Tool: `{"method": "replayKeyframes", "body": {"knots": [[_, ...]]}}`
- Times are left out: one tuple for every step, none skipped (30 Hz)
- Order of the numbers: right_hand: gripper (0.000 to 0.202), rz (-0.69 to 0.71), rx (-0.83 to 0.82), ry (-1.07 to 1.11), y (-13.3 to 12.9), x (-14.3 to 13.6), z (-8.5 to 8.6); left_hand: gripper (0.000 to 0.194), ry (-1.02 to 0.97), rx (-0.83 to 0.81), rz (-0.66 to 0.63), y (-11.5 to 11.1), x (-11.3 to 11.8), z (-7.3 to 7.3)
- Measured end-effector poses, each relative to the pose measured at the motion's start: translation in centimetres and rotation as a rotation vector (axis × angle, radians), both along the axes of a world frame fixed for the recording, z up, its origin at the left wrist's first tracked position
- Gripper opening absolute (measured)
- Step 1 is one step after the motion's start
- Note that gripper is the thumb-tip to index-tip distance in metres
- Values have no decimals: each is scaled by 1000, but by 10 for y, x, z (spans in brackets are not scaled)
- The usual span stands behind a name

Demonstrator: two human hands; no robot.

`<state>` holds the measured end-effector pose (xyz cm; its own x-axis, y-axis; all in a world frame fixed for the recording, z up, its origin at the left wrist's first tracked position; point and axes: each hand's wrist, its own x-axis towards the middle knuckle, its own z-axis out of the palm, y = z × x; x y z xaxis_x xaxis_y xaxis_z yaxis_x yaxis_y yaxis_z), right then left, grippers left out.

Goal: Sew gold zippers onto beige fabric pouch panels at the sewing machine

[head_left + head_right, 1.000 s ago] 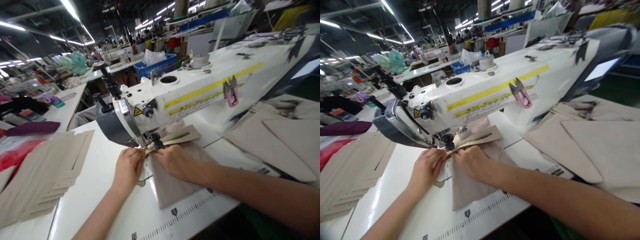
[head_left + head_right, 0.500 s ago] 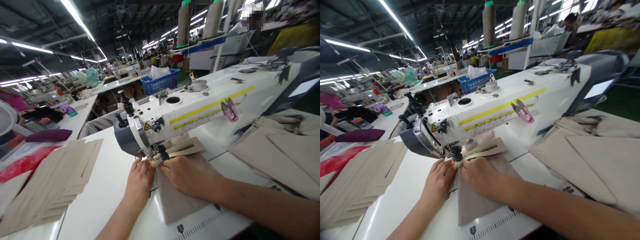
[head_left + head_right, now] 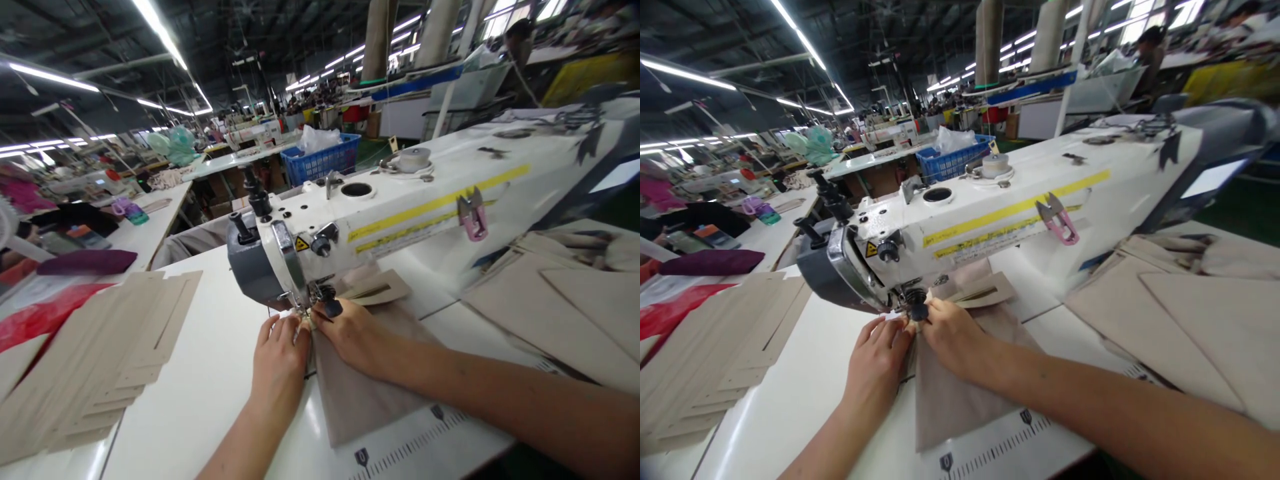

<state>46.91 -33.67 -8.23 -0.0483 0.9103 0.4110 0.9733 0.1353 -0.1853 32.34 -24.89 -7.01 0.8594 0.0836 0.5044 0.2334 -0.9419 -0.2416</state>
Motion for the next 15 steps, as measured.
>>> {"method": "replayKeyframes", "body": {"knots": [[24, -4, -12, 0, 0, 0, 1, 25, 7, -1, 6, 0, 0, 0], [25, -6, -26, -2, 0, 0, 2, 25, 15, 0, 8, -1, 0, 0], [26, -10, -37, -3, -1, -1, 3, 25, 25, 1, 7, -1, 0, 0], [26, -13, -47, -5, -1, -1, 5, 25, 32, 2, 5, -1, -1, 0], [26, -16, -55, -7, -1, -1, 7, 24, 37, 3, 2, 0, -1, 0], [25, -18, -61, -11, -1, -1, 9, 24, 43, 3, -1, 1, -1, -1], [24, -20, -67, -14, -1, -1, 11, 24, 46, 1, -5, 1, -1, -1], [23, -20, -72, -16, -1, -1, 12, 24, 47, -6, -7, 3, -2, -2], [23, -18, -69, -15, 0, -1, 11, 24, 49, -16, -12, 4, -2, -2], [24, -13, -59, -13, 1, -1, 10, 23, 47, -32, -17, 5, -1, -2], [25, -12, -44, -8, 2, -1, 7, 22, 42, -54, -21, 6, -1, -2], [26, -11, -30, -5, 4, -1, 4, 21, 33, -78, -25, 6, -1, -2], [28, -15, -13, -6, 5, 0, 1, 20, 24, -102, -28, 7, 0, -2], [29, -19, 1, -10, 6, 0, -2, 19, 14, -122, -29, 7, 1, -2], [29, -25, 13, -18, 7, 0, -4, 18, 0, -136, -30, 7, 1, -1]]}}
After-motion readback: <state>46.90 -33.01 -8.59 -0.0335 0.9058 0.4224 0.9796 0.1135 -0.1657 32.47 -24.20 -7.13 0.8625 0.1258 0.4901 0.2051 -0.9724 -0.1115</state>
